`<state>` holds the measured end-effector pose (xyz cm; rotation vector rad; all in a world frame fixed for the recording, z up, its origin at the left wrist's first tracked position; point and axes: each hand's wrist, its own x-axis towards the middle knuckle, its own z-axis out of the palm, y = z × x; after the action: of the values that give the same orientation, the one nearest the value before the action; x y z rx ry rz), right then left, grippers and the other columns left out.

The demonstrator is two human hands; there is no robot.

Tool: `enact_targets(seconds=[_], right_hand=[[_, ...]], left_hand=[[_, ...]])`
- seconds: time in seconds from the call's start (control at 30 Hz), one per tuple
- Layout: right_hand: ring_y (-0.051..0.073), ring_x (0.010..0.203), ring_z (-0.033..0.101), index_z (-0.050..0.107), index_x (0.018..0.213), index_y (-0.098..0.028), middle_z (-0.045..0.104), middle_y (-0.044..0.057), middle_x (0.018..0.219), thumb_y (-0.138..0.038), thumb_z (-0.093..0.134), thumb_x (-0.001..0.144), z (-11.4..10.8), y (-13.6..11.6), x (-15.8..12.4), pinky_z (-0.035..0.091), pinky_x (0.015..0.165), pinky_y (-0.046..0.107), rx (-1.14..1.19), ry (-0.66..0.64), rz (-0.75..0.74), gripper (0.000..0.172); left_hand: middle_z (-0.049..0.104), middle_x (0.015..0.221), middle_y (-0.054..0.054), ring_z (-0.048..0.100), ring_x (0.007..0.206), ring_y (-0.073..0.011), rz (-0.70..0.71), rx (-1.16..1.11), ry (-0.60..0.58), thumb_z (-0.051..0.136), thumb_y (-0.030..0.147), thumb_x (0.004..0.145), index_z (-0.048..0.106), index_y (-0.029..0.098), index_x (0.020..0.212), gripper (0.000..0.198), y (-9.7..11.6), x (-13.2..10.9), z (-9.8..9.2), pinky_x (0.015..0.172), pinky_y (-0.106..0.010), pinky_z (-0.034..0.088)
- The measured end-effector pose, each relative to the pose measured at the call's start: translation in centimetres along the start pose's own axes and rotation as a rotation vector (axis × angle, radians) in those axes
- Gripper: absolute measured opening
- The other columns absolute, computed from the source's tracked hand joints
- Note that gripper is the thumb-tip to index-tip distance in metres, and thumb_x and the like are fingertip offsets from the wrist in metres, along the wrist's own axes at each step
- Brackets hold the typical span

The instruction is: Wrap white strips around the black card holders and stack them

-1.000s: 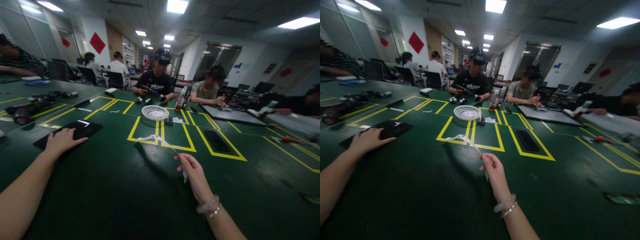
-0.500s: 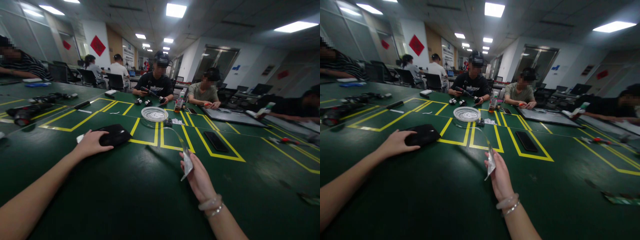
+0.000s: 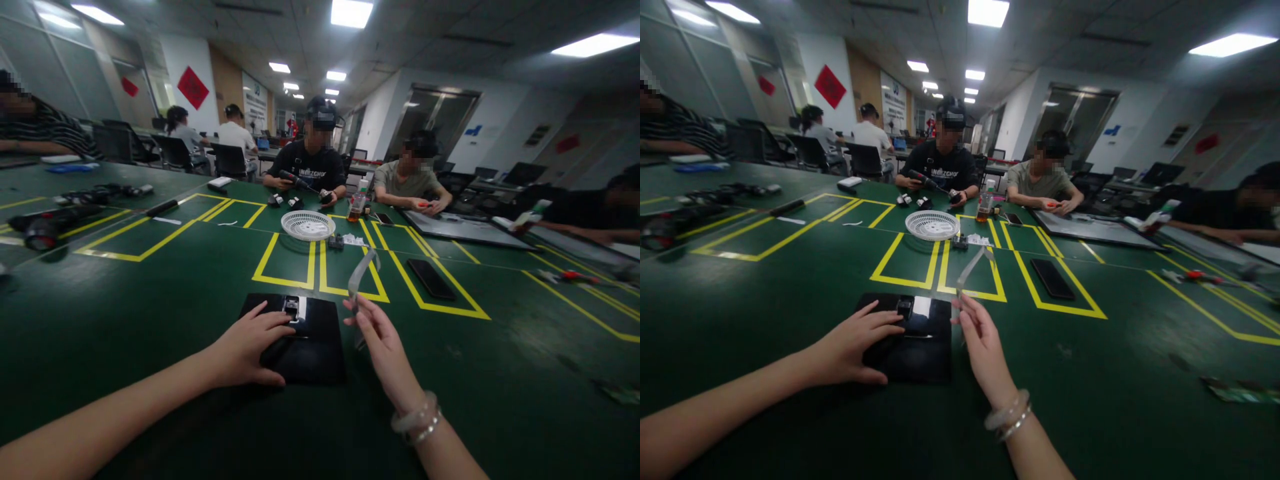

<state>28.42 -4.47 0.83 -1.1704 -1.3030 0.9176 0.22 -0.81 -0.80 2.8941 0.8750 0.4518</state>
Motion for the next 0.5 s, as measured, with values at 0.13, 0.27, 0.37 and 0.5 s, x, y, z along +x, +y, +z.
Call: enact_targets(seconds=[0.13, 0.27, 0.37, 0.5], right_hand=[[0.022, 0.118, 0.060, 0.057, 0.133, -0.029, 0.063, 0.006, 0.134, -0.036, 0.048, 0.100, 0.6, -0.3, -0.7, 0.044, 0.104, 0.045, -0.366, -0.237, -0.212, 0.034], [0.023, 0.122, 0.056, 0.056, 0.134, -0.032, 0.062, 0.004, 0.135, -0.019, 0.044, 0.100, 1.0, -0.8, -1.4, 0.041, 0.104, 0.047, -0.737, -0.483, -0.397, 0.038], [0.023, 0.119, 0.056, 0.059, 0.129, -0.034, 0.062, 0.003, 0.134, -0.013, 0.048, 0.097, 1.3, -1.2, -1.7, 0.040, 0.103, 0.050, -0.943, -0.600, -0.426, 0.040], [0.026, 0.122, 0.053, 0.064, 0.123, -0.034, 0.061, 0.004, 0.135, -0.017, 0.054, 0.095, 1.5, -1.5, -1.9, 0.038, 0.106, 0.053, -1.061, -0.602, -0.441, 0.035]], left_hand=[[0.047, 0.146, -0.011, 0.044, 0.135, -0.0278, 0.317, 0.182, 0.222, 0.068, 0.058, 0.088, 0.058, 0.018, 0.131, 0.060, 0.5, -0.3, -0.1, 0.123, -0.048, 0.014], [0.060, 0.132, -0.006, 0.052, 0.126, -0.0206, 0.456, 0.262, 0.410, 0.062, 0.033, 0.097, 0.064, 0.019, 0.121, 0.028, 1.4, -0.6, -0.6, 0.121, -0.038, 0.025], [0.066, 0.117, -0.005, 0.061, 0.109, -0.0209, 0.392, 0.240, 0.328, 0.062, 0.028, 0.096, 0.066, 0.019, 0.112, 0.019, 1.3, -0.6, -0.4, 0.110, -0.041, 0.038], [0.069, 0.101, -0.003, 0.064, 0.087, -0.0197, 0.287, 0.199, 0.110, 0.065, 0.034, 0.093, 0.067, 0.019, 0.100, 0.017, 0.7, -0.2, 0.0, 0.087, -0.036, 0.049]])
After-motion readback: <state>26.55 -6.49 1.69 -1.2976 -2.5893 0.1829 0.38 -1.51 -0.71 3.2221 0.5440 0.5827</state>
